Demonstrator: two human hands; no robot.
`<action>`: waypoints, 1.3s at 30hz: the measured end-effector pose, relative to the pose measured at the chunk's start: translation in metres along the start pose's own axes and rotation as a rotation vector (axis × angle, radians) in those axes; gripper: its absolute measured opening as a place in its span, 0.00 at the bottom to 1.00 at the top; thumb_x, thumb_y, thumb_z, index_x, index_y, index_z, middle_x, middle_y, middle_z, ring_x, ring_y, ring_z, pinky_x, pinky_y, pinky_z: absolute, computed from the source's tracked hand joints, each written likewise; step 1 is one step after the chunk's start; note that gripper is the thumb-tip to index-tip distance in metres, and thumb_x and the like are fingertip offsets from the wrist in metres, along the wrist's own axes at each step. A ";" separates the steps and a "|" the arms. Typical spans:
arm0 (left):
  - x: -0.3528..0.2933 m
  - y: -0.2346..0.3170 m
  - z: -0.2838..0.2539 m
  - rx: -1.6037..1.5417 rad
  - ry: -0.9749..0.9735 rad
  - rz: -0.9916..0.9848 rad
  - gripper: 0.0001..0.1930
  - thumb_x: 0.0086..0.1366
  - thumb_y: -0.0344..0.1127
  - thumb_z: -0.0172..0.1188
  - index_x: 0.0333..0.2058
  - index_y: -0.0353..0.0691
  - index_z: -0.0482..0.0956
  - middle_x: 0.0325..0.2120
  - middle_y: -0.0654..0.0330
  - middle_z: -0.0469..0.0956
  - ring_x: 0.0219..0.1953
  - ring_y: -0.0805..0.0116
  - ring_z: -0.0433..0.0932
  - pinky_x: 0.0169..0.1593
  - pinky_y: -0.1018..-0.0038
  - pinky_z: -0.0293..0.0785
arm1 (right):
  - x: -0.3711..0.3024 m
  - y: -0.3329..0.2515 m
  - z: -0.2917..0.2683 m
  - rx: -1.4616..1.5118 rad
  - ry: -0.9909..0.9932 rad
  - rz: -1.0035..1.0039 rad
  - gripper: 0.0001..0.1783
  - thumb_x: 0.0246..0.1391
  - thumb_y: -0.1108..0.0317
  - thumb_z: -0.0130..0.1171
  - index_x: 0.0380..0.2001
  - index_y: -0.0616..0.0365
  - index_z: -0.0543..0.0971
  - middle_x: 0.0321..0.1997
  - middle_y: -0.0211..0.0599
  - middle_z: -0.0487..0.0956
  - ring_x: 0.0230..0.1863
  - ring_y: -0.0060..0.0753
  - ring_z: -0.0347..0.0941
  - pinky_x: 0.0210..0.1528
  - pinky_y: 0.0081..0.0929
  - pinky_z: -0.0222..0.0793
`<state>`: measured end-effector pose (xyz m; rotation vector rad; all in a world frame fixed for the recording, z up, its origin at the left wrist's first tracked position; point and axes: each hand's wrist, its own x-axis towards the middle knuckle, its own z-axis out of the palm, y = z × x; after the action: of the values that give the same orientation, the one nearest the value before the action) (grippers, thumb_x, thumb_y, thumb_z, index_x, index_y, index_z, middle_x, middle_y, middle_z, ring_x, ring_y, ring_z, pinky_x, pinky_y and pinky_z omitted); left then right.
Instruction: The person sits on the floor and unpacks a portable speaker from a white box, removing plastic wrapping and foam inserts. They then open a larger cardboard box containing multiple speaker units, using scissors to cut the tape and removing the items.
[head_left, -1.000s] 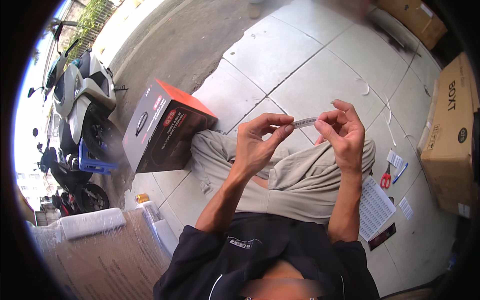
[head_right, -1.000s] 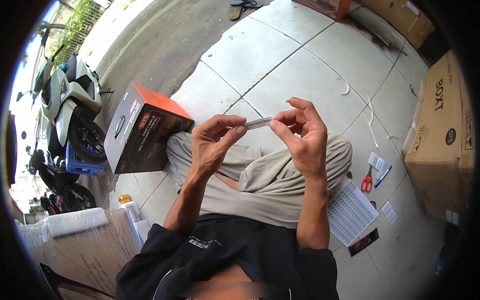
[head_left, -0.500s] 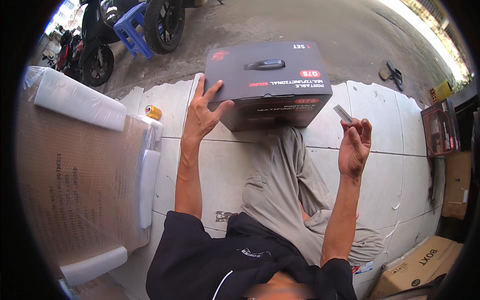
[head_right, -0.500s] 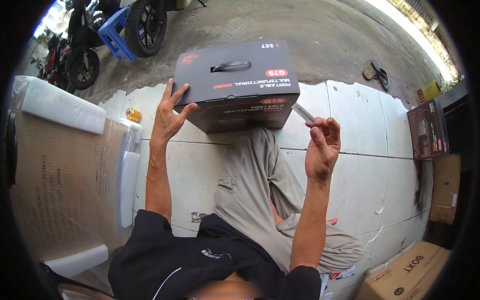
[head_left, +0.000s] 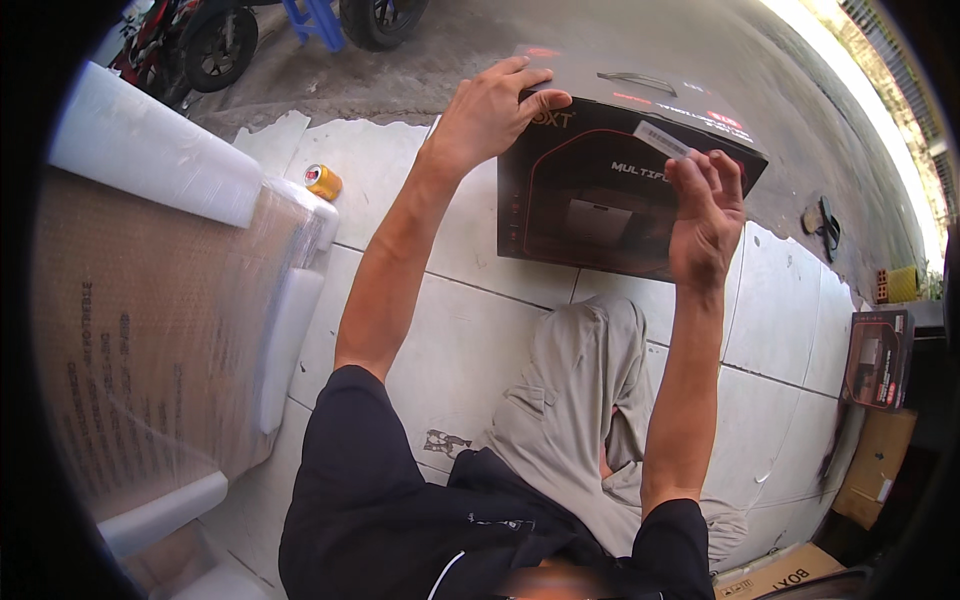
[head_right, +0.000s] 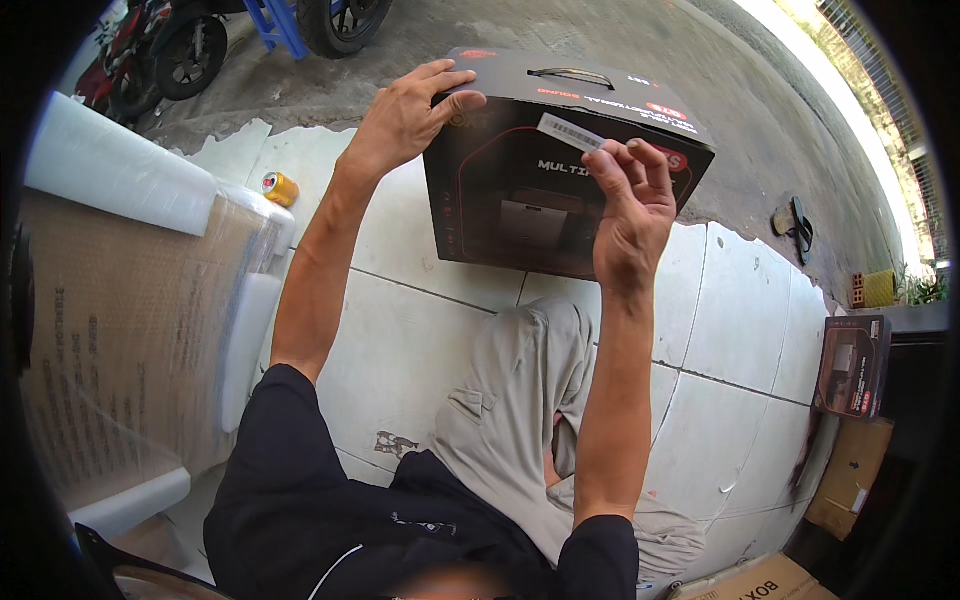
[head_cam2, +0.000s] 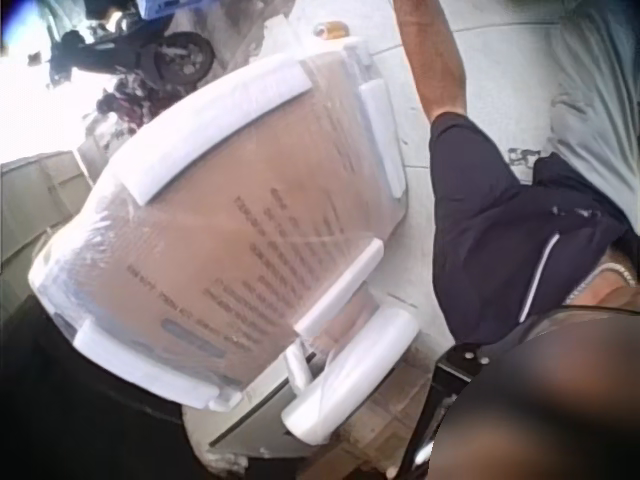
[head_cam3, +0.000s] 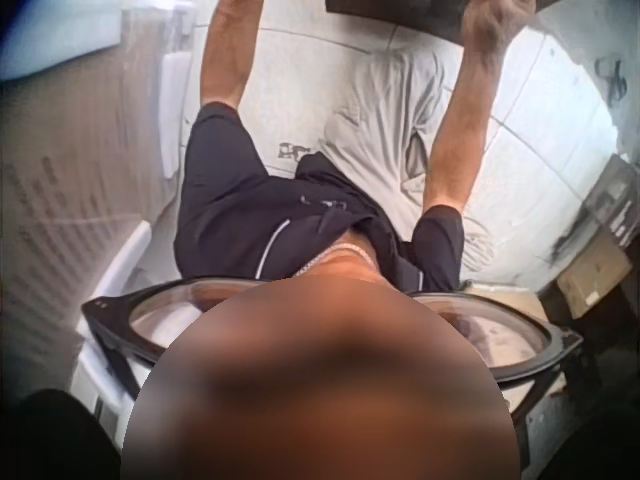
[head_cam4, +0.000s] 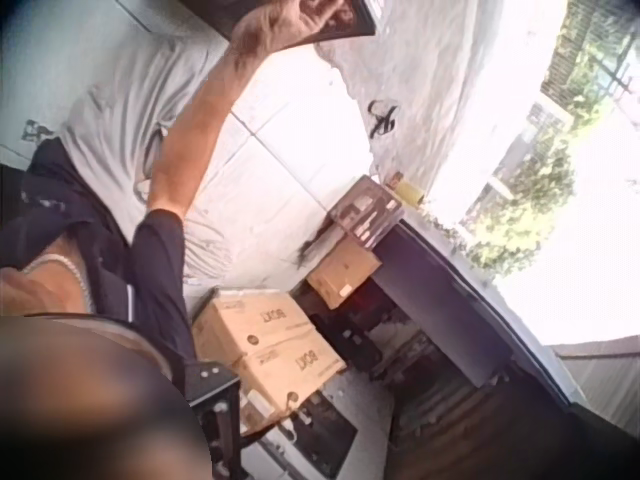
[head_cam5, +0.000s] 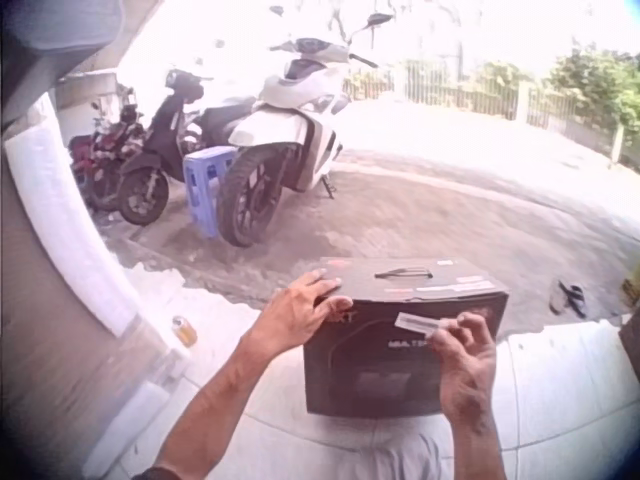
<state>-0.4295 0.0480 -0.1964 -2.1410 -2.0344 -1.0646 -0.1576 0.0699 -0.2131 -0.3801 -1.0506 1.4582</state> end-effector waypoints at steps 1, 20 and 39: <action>0.015 -0.007 -0.001 -0.073 -0.049 0.000 0.28 0.68 0.64 0.50 0.52 0.49 0.82 0.54 0.44 0.77 0.53 0.44 0.78 0.56 0.61 0.74 | 0.001 0.016 0.016 -0.080 -0.009 0.073 0.13 0.56 0.77 0.65 0.45 0.58 0.77 0.41 0.34 0.81 0.43 0.25 0.77 0.52 0.24 0.72; 0.094 -0.063 -0.017 -0.192 -0.624 -0.042 0.47 0.38 0.48 0.60 0.64 0.48 0.70 0.55 0.49 0.76 0.53 0.54 0.78 0.59 0.64 0.75 | 0.054 0.091 0.087 -0.696 0.238 0.069 0.09 0.57 0.71 0.63 0.39 0.65 0.78 0.34 0.36 0.83 0.37 0.25 0.79 0.44 0.23 0.74; 0.092 -0.077 -0.009 -0.208 -0.564 0.065 0.46 0.39 0.50 0.67 0.63 0.52 0.72 0.54 0.50 0.78 0.53 0.53 0.79 0.60 0.58 0.75 | 0.052 0.090 0.096 -0.772 0.301 0.047 0.11 0.55 0.70 0.65 0.39 0.65 0.78 0.34 0.39 0.84 0.37 0.28 0.81 0.45 0.26 0.76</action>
<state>-0.5084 0.1383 -0.1808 -2.8568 -2.0978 -0.7472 -0.2971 0.0950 -0.2140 -1.1398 -1.3279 0.9404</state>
